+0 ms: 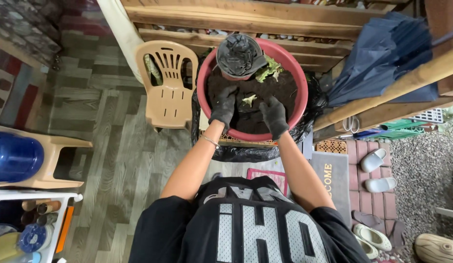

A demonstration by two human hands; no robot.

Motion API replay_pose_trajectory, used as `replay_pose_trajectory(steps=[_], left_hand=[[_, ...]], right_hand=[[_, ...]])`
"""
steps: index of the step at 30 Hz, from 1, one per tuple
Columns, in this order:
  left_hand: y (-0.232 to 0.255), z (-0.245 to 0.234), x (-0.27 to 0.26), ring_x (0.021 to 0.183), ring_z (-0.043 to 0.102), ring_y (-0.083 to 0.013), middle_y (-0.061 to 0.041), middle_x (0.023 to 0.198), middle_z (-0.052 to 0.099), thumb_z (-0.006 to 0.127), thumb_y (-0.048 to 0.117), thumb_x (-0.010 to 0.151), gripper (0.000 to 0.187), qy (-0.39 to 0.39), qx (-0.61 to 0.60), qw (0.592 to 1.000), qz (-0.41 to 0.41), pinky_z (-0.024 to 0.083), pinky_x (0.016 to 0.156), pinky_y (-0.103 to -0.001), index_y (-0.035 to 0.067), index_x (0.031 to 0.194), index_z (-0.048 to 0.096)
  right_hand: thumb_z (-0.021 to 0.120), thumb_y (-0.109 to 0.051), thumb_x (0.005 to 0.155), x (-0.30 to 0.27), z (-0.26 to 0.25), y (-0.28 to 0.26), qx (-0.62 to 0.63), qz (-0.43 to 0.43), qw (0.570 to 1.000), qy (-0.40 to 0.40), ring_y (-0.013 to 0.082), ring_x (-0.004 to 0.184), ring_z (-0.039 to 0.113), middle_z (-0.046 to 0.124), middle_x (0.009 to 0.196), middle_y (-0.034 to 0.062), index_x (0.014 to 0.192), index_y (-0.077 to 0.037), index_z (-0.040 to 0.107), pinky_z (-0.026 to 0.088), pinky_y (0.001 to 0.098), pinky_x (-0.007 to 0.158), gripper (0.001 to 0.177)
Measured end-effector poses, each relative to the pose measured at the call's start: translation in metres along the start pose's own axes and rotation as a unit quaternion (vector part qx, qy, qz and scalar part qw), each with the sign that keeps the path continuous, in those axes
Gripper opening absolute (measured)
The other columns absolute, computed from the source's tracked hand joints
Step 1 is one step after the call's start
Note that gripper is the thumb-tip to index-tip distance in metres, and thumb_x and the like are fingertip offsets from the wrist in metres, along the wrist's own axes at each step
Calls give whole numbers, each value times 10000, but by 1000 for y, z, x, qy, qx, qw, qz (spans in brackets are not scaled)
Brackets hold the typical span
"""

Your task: Planting small plant cuttings into a pot filled with soil.

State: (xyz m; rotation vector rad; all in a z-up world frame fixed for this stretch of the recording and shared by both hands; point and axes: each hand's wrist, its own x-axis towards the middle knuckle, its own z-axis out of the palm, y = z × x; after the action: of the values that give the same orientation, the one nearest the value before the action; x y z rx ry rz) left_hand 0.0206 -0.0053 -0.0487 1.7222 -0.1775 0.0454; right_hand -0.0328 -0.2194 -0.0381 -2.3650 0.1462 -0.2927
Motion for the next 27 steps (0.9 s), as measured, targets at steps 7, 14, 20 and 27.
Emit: replay_pose_trajectory(steps=[7, 14, 20, 27], left_hand=[[75, -17, -22, 1276, 634, -249, -114, 1361, 691, 554, 150, 980, 396, -27, -30, 991, -127, 467, 1081, -329, 74, 1357, 653], [76, -22, -18, 1354, 557, -295, -150, 1451, 597, 644, 228, 948, 530, -108, 27, 991, -81, 432, 1103, -364, 83, 1448, 545], [77, -21, -16, 1312, 591, -325, -157, 1416, 627, 616, 233, 966, 498, -109, 120, 982, -101, 462, 1081, -378, 159, 1455, 565], [62, -20, -10, 1311, 599, -278, -140, 1432, 620, 636, 109, 903, 559, -144, 55, 984, -87, 467, 1073, -354, 125, 1455, 551]], right_hand=[[677, -27, 915, 1, -11, -29, 217, -50, 975, -30, 235, 989, 673, 718, 1151, 115, 1309, -7, 600, 552, 385, 870, 402], [611, 14, 929, 3, -2, -12, 280, 0, 955, -100, 152, 1067, 624, 695, 1196, 66, 1379, -8, 601, 519, 289, 950, 450], [608, 3, 955, 2, -14, -29, 341, 62, 924, -160, 113, 1094, 612, 655, 1287, 38, 1457, -33, 491, 518, 262, 947, 518], [582, 121, 851, -2, -17, -40, 407, 80, 894, -170, 133, 1015, 634, 671, 1144, 50, 1309, -22, 568, 561, 290, 876, 481]])
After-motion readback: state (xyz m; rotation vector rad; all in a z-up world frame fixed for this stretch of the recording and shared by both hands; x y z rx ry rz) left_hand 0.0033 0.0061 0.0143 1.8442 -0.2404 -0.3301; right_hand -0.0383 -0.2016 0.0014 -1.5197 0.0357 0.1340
